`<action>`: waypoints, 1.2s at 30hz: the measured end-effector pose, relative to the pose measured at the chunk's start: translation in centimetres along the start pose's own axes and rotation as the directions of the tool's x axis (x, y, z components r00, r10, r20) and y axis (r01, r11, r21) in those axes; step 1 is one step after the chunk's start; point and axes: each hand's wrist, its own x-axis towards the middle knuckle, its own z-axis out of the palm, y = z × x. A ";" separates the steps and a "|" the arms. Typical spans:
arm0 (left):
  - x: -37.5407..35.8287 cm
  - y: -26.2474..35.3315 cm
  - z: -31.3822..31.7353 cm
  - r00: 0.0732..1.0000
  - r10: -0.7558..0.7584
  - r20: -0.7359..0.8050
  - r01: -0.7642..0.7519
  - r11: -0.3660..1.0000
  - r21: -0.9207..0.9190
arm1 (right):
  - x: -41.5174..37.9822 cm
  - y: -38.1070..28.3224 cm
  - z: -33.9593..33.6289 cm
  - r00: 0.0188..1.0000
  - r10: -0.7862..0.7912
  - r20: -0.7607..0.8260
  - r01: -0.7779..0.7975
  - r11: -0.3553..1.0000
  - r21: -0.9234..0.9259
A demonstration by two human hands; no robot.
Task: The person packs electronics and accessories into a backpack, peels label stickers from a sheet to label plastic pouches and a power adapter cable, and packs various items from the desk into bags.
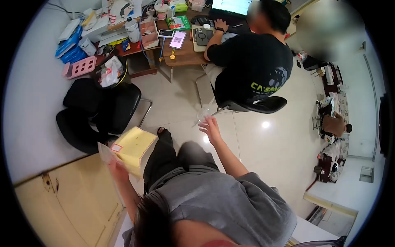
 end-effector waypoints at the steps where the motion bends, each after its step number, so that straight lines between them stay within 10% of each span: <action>1: 3.0 0.8 1.1 1.000 -0.003 0.025 0.004 0.999 -0.040 | 1.4 -1.4 1.5 1.000 0.005 0.023 -0.005 1.000 -0.010; 7: 13.5 5.6 7.7 0.980 -0.050 0.195 0.088 0.977 -0.193 | 12.9 -6.7 13.1 0.977 -0.125 0.171 0.177 0.924 -0.339; 15: 16.8 4.2 10.4 0.965 0.043 -0.258 -0.114 0.957 -0.268 | 29.0 -9.4 34.2 0.681 -0.428 0.594 0.713 0.201 -0.672; 25: 18.7 4.3 13.4 0.778 0.058 -0.626 -0.235 0.950 -0.204 | 35.0 -2.0 54.1 0.015 -0.167 0.986 0.921 -0.381 -0.078; 29: 19.3 5.8 10.7 0.770 0.075 -0.634 -0.210 0.968 -0.140 | 35.8 3.6 55.3 -0.041 -0.059 0.997 0.891 -0.455 0.010; 33: 20.7 7.8 8.6 0.787 0.062 -0.614 -0.164 0.980 -0.113 | 36.2 8.5 56.8 0.115 0.164 0.980 0.819 -0.574 0.000; 36: 22.2 9.2 6.8 0.787 0.067 -0.614 -0.126 0.991 -0.053 | 37.5 11.9 56.9 0.027 0.039 0.999 0.791 -0.612 0.002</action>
